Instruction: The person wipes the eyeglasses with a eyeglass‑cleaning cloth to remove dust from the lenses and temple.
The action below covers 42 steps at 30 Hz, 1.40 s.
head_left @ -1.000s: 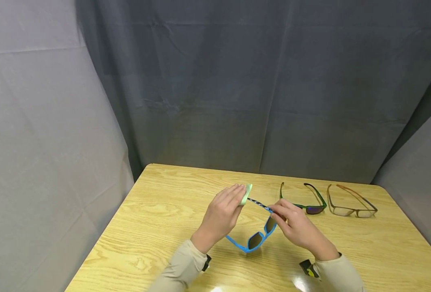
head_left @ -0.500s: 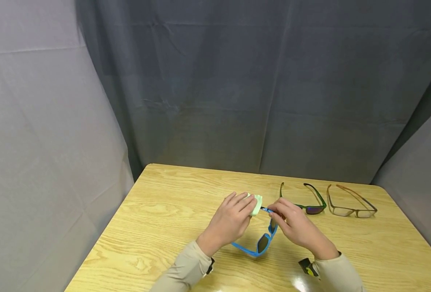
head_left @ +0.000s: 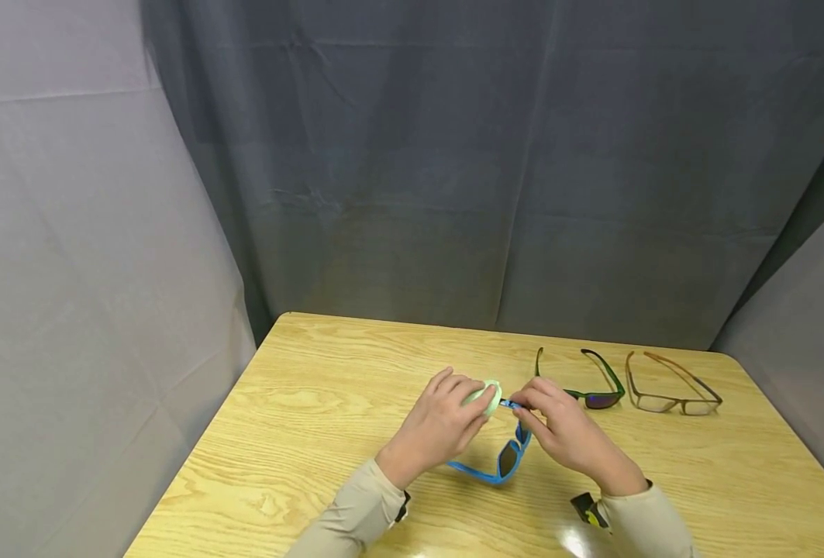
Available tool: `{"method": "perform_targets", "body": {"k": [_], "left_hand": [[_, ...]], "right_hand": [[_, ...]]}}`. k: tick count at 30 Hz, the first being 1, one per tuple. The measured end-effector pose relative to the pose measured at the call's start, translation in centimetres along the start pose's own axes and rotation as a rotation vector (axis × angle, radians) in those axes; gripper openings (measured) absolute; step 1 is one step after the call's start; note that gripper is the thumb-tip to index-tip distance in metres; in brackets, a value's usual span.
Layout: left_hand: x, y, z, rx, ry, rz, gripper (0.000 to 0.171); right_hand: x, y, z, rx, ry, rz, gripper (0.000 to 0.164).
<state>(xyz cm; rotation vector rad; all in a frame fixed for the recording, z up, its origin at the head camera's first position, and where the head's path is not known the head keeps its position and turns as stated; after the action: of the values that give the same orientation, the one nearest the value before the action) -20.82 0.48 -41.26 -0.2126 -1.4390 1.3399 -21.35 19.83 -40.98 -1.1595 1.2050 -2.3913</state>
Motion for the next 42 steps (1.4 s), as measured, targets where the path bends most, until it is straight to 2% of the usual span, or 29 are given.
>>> {"method": "perform_targets", "body": {"k": [5, 13, 20, 33, 42], "left_hand": [[0.1, 0.2, 0.0, 0.008, 0.02, -0.029, 0.032], [0.4, 0.2, -0.4, -0.002, 0.024, -0.12, 0.023], [0.6, 0.3, -0.8, 0.088, 0.018, -0.116, 0.02], [0.8, 0.3, -1.3, 0.129, 0.04, -0.139, 0.016], [0.9, 0.2, -1.5, 0.114, 0.055, -0.161, 0.015]], "right_hand": [[0.0, 0.0, 0.0, -0.018, -0.007, 0.011, 0.022], [0.0, 0.3, 0.1, 0.001, -0.013, 0.017, 0.021], [0.0, 0.4, 0.2, 0.008, -0.007, 0.025, 0.019], [0.0, 0.5, 0.1, 0.007, -0.015, 0.01, 0.019], [-0.1, 0.7, 0.2, 0.022, -0.026, 0.011, 0.019]]}}
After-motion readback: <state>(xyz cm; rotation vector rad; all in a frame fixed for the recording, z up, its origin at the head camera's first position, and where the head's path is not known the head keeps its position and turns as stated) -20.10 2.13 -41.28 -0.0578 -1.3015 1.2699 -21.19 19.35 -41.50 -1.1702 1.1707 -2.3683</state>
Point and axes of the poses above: each hand's wrist, its own x-axis towards the middle knuckle, its own y-axis out of the palm, z = x × y, the point moved 3 cm from there along x, towards the middle knuckle, and after that the axes turned 6 degrees about y, right-handed, at the moved point
